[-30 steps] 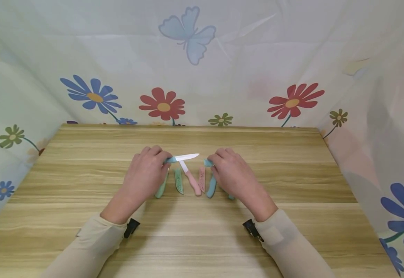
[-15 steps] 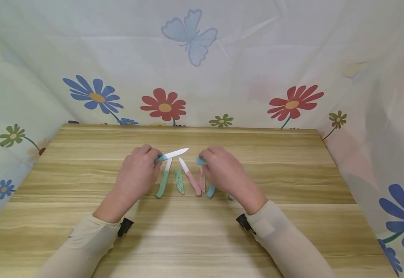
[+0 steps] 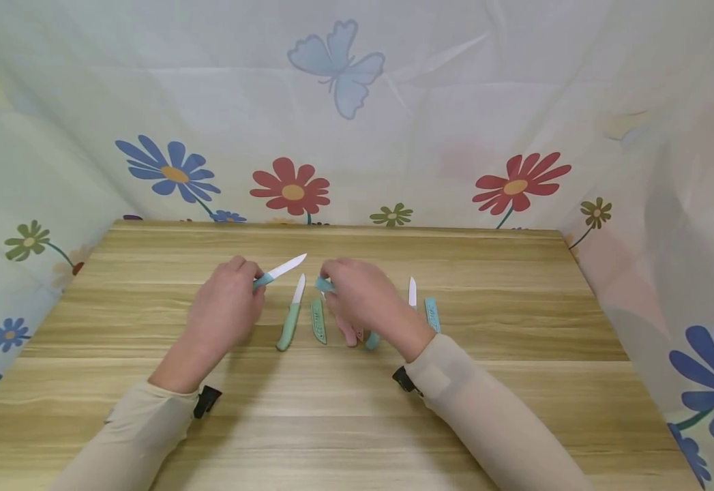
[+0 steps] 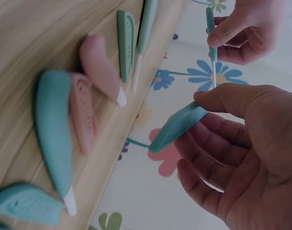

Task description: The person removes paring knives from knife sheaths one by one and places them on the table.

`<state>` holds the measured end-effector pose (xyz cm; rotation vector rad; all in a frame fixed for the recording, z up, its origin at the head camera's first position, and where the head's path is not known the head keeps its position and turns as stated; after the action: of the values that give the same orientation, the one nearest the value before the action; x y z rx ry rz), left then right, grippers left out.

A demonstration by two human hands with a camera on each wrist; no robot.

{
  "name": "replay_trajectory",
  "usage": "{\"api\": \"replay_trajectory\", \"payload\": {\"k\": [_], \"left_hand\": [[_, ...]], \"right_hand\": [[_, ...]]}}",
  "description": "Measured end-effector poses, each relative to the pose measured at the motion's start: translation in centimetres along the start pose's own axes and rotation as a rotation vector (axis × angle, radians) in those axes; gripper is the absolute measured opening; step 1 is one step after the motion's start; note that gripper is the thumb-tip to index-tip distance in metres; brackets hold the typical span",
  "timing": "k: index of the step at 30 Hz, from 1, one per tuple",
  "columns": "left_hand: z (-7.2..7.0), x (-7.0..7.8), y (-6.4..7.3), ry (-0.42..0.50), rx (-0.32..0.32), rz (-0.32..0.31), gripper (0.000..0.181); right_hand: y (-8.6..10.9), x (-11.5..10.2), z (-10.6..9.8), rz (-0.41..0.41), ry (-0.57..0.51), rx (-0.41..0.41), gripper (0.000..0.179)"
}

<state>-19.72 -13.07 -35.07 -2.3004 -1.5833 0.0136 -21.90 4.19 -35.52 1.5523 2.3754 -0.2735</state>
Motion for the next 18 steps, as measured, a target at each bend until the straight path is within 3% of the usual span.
{"api": "replay_trajectory", "payload": {"k": [7,14,18], "left_hand": [[0.1,-1.3,0.4,0.015,-0.026,-0.049,0.011],[0.5,-2.6,0.8,0.021,-0.052,-0.081,0.012],[0.7,-3.3,1.0,0.041,-0.064,-0.108,0.013]], "right_hand": [[-1.1,-1.7,0.9,-0.002,-0.037,-0.102,0.044],[-2.6,-3.4,2.0,-0.035,-0.118,-0.129,0.035],[-3.5,-4.0,2.9,0.011,-0.195,-0.158,0.036]]}}
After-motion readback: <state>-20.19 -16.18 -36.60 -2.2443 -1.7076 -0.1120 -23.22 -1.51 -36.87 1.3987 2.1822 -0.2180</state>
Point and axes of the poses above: each hand's wrist, its own y-axis away from the middle knuckle, its own z-axis out of the palm, x = y × z, the point moved 9 cm from there along -y, towards the middle knuckle, and after that the axes turned 11 degrees about z, right-handed, at the moved point
